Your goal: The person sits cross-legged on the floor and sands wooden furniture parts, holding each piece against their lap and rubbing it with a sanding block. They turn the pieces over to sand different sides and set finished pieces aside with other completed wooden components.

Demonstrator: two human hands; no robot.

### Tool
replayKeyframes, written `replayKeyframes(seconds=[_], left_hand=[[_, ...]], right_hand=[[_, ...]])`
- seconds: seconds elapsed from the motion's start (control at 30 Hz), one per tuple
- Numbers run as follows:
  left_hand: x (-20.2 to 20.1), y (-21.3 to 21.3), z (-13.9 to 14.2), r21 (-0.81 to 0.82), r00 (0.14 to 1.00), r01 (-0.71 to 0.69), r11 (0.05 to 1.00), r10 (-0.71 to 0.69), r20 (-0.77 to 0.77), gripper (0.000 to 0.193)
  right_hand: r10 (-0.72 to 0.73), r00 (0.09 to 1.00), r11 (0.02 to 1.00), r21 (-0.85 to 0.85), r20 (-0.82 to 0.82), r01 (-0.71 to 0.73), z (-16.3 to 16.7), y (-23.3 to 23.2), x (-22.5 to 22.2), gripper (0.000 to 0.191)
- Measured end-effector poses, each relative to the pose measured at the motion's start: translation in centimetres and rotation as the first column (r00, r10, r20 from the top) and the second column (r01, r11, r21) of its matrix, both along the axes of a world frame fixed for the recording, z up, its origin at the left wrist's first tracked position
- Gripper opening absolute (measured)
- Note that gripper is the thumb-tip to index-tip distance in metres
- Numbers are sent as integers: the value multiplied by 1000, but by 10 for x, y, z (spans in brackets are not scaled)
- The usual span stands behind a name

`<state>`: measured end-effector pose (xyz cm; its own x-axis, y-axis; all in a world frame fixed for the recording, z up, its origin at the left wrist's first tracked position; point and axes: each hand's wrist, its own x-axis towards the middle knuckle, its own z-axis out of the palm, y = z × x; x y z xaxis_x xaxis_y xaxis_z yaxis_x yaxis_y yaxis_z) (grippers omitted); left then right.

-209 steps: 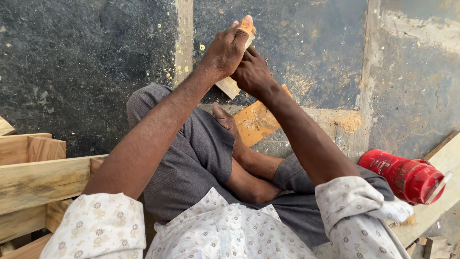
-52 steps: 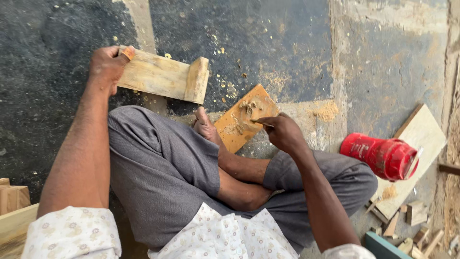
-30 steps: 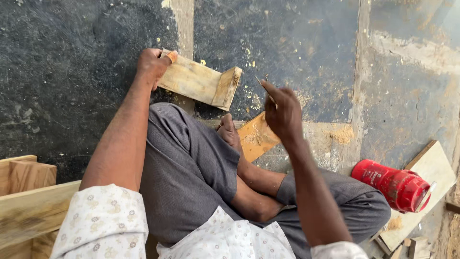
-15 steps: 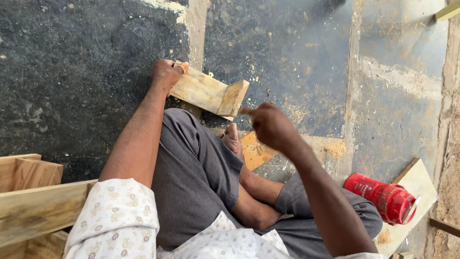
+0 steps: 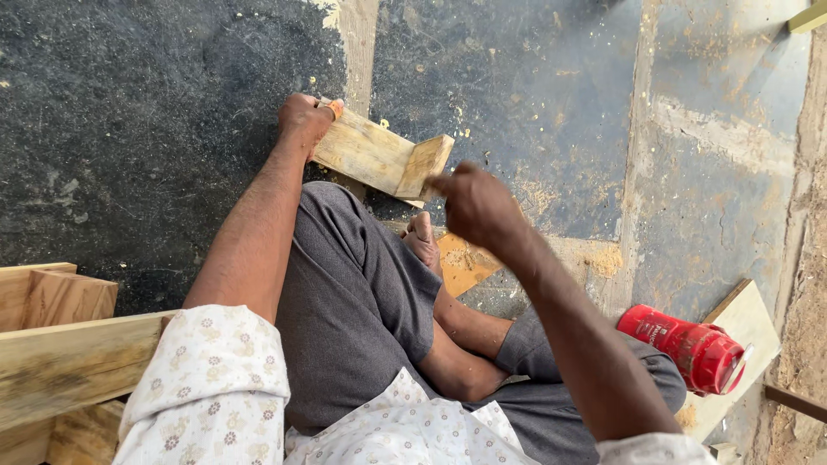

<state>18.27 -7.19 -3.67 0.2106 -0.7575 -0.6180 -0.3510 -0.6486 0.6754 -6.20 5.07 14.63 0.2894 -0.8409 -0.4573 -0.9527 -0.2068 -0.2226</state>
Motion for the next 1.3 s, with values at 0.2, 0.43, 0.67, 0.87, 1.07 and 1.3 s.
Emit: replayKeyframes(seconds=[0.2,0.43,0.67,0.87,1.07,1.3], left_hand=[[0,0,-2,11,999,0,1000,1,-43,43],[1,3,10,-30,999,-9,1000,8,-31,42],[0,3,9,-59,998,-5,998,2,-59,43],[0,-1,-7,34,1000,-19,999,19,-15,45],[-2,-2,-29,-93,999,-9,996,12,34,44],[-1,1,-22,-79,998,4,997,-8,-55,35]], right_hand=[[-54,910,987,-118,410,112,2,18,-28,42],[239,971,773,-599,-30,-208,-64,54,-15,48],[-151,986,956,-243,74,165,-18,15,-37,52],[-130,990,989,59,-59,133,-7,-18,7,48],[-15,990,999,-28,141,19,1,26,-8,41],[-229,971,973,36,62,227,8,-53,-34,48]])
